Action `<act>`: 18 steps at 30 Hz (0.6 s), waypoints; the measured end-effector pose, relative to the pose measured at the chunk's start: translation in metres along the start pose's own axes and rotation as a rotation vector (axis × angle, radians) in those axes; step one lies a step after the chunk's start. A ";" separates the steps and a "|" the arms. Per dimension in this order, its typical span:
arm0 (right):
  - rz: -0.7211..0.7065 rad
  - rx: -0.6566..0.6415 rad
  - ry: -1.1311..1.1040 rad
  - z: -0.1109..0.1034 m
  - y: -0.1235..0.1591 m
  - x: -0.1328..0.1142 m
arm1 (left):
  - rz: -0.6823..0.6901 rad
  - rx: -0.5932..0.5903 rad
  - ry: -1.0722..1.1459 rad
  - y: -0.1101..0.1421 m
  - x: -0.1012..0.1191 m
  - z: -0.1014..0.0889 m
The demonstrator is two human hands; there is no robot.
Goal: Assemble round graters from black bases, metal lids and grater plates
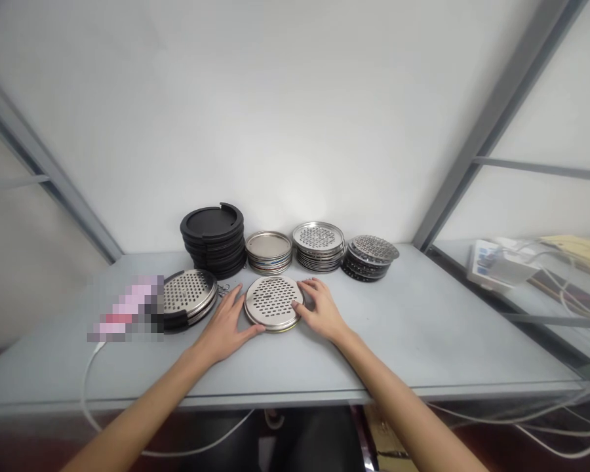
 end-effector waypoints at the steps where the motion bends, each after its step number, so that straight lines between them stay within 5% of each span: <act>1: 0.004 -0.001 0.003 0.000 0.000 0.000 | 0.005 -0.010 0.004 0.000 0.000 0.001; 18: -0.023 0.007 0.045 0.001 0.000 -0.004 | 0.027 0.007 0.034 -0.002 0.000 0.005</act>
Point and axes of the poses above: each hand's wrist, its own y-axis away from the middle knuckle, its own z-axis out of the palm, x = y × z, the point moved 5 cm from there along -y, towards the middle knuckle, and after that the axes turned 14 degrees about -x, right-handed, at the moved point
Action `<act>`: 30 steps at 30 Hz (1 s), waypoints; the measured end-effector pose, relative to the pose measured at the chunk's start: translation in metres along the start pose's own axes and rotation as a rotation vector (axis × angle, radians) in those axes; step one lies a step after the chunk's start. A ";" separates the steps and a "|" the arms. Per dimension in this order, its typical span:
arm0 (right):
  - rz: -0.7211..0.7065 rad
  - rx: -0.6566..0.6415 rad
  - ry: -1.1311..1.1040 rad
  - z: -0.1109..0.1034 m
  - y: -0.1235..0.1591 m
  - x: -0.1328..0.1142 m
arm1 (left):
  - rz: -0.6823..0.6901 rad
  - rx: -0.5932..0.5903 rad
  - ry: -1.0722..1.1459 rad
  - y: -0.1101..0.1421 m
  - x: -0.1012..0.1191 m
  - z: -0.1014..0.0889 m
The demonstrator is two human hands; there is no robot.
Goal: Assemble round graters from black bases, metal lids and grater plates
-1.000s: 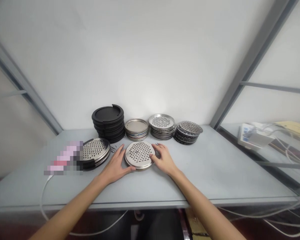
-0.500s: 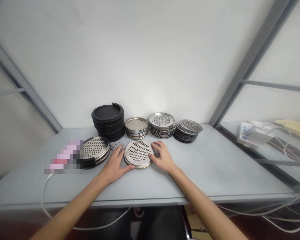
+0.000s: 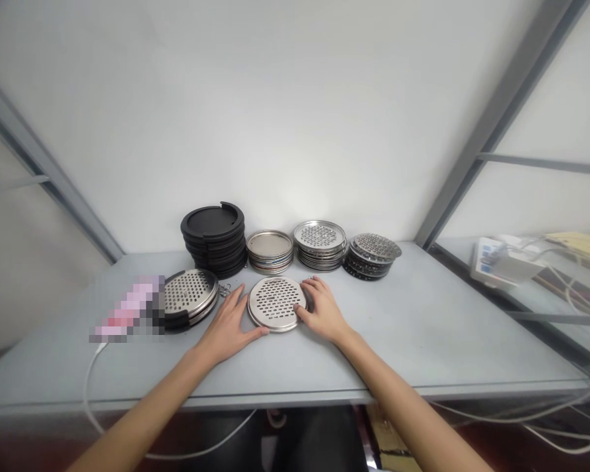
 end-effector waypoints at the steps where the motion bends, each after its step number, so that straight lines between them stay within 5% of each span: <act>1: 0.005 -0.004 0.001 0.000 0.000 -0.001 | 0.004 0.000 -0.001 0.000 0.001 0.000; 10: 0.008 -0.028 0.057 0.000 0.001 -0.004 | 0.063 -0.076 -0.040 -0.003 0.006 0.000; 22: -0.007 0.039 -0.093 -0.009 0.006 -0.009 | 0.130 0.047 -0.026 0.001 0.015 -0.011; 30: -0.219 0.036 -0.209 -0.016 0.014 -0.017 | 0.169 0.125 0.207 0.005 0.011 -0.022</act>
Point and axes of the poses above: each hand's wrist, its own y-axis away from the middle knuckle, its own z-axis out of the palm, x = y × z, the point moved 5 cm from there along -y, towards the middle knuckle, and after that the axes turned 14 degrees about -x, right-handed, at the moved point
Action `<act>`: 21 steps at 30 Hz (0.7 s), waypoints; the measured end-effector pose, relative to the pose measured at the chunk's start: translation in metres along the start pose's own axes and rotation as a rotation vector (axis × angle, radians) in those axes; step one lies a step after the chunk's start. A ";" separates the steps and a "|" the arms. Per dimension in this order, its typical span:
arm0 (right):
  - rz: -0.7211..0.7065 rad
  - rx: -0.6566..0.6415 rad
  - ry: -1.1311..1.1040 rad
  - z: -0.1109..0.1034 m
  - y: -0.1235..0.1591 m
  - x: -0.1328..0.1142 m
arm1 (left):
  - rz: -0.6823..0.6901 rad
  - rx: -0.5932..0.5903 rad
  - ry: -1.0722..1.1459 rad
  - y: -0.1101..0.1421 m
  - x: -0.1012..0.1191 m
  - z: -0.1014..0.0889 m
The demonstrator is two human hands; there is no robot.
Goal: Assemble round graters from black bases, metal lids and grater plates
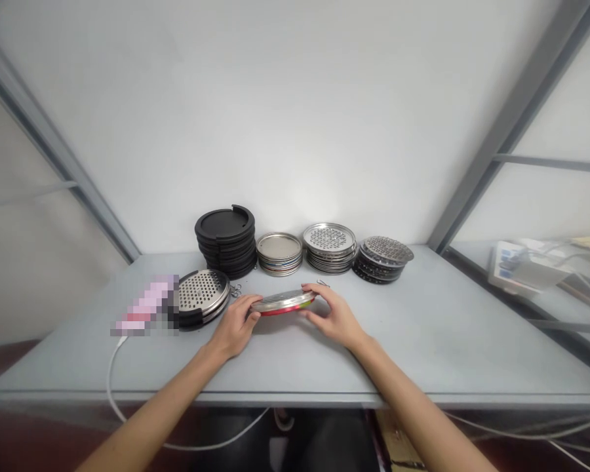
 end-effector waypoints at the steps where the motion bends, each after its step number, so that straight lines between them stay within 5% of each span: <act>1: 0.007 0.020 0.000 -0.001 0.000 0.002 | 0.007 -0.001 0.014 0.000 0.001 -0.001; 6: 0.064 0.122 -0.046 -0.006 0.002 0.007 | 0.071 -0.073 0.044 0.000 0.008 0.000; 15: 0.096 0.116 -0.193 -0.009 -0.004 -0.002 | 0.098 -0.017 0.052 0.001 0.011 -0.001; 21: 0.020 0.184 -0.066 -0.012 0.001 0.004 | 0.108 0.035 0.026 0.000 0.009 -0.002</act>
Point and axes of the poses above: each hand's wrist, its own y-axis away from the middle knuckle, its own z-axis out of the palm, x = y × z, the point moved 5 cm from there along -y, towards the middle knuckle, and after that the axes turned 14 degrees about -x, right-handed, at the moved point
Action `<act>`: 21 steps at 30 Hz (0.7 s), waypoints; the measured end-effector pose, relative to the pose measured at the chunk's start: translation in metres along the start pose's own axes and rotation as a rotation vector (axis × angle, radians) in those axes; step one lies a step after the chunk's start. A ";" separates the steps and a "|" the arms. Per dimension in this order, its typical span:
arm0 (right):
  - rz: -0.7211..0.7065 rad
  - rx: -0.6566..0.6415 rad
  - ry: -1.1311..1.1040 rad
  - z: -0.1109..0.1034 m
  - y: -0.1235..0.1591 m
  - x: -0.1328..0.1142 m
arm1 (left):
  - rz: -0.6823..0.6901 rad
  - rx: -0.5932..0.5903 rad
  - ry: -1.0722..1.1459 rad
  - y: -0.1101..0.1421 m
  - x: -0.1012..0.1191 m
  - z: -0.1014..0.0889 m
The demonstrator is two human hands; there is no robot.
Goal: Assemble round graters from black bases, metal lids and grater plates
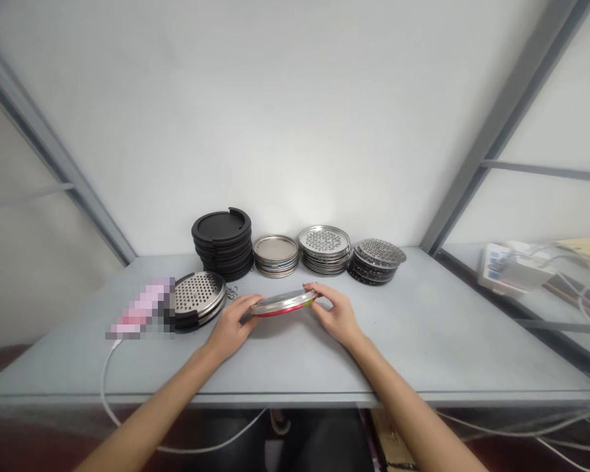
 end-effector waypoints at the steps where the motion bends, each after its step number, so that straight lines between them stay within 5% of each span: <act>1: -0.029 0.019 0.042 -0.002 0.001 -0.001 | -0.004 0.019 -0.017 0.000 -0.001 0.000; 9: -0.202 0.110 0.377 -0.012 0.005 -0.017 | 0.069 0.118 -0.206 0.005 0.012 -0.015; 12: -0.280 -0.044 0.422 0.002 0.003 -0.022 | 0.167 0.163 -0.338 -0.011 0.024 -0.046; 17: -0.278 -0.354 0.402 0.023 0.004 -0.028 | 0.024 0.230 -0.591 -0.057 0.011 -0.120; 21: -0.266 -0.392 0.375 0.028 0.005 -0.030 | -0.082 0.082 -0.679 -0.078 -0.016 -0.149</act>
Point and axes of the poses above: each hand's wrist, its own y-axis away from the middle knuckle, its own z-axis out of the palm, x = y × z, the point moved 5 cm from there along -y, towards the middle knuckle, and after that the axes turned 14 degrees about -x, right-handed, at the moved point
